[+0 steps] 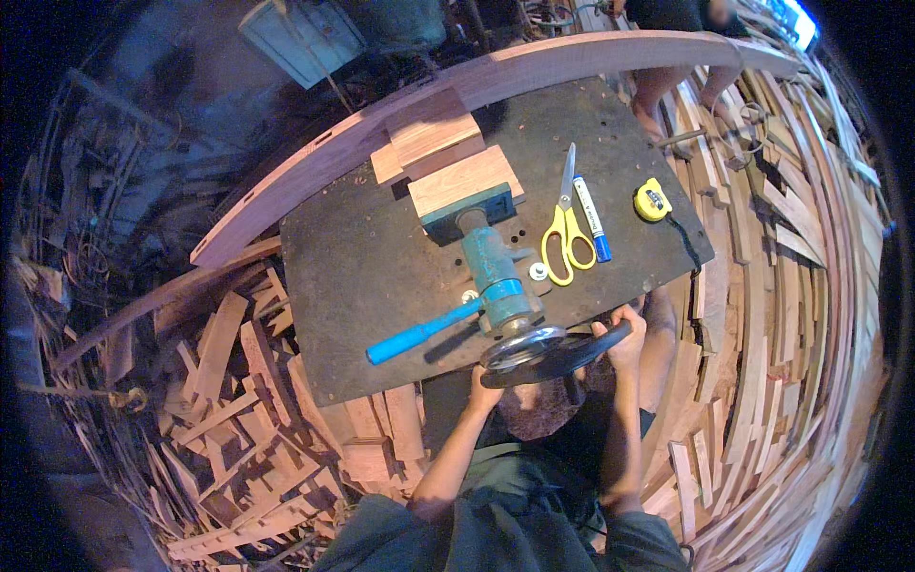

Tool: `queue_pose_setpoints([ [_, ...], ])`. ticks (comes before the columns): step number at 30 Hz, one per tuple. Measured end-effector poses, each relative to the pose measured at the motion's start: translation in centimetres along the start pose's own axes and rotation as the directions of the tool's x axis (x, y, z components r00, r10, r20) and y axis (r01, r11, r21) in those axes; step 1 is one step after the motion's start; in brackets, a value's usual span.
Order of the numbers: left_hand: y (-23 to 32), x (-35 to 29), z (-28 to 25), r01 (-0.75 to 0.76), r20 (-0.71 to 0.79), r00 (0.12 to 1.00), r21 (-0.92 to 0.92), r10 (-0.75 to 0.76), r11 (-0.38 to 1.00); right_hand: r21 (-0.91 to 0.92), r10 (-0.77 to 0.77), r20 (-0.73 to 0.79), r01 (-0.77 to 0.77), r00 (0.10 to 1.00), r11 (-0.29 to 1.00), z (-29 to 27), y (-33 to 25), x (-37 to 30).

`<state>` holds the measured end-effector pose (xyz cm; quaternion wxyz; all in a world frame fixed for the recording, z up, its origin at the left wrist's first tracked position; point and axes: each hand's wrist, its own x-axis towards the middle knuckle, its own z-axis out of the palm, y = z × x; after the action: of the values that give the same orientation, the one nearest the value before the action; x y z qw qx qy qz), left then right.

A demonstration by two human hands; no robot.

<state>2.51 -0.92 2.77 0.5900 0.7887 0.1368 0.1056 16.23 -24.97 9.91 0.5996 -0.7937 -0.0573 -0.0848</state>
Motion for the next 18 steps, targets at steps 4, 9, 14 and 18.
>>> queue_pose_setpoints([
  [4,-0.2,-0.2,-0.3,0.055,0.058,0.997,0.032,-0.057,0.998,-0.029,0.034,0.015,-0.033,0.999,0.999,0.0,0.0,-0.1],
  [9,0.3,-0.1,-0.7,0.169,0.158,0.97,0.106,-0.185,0.98,-0.025,0.003,0.028,-0.003,1.0,1.0,-0.2,0.1,-0.2],
  [14,-1.3,-0.4,-0.4,0.089,0.044,0.995,0.036,-0.09,0.995,-0.067,-0.026,0.013,0.027,1.0,0.997,0.1,0.2,-0.2],
  [18,-1.7,-0.4,0.1,0.019,-0.013,1.0,-0.001,-0.019,1.0,-0.048,0.03,0.007,-0.03,1.0,0.998,-0.1,0.0,-0.2],
])
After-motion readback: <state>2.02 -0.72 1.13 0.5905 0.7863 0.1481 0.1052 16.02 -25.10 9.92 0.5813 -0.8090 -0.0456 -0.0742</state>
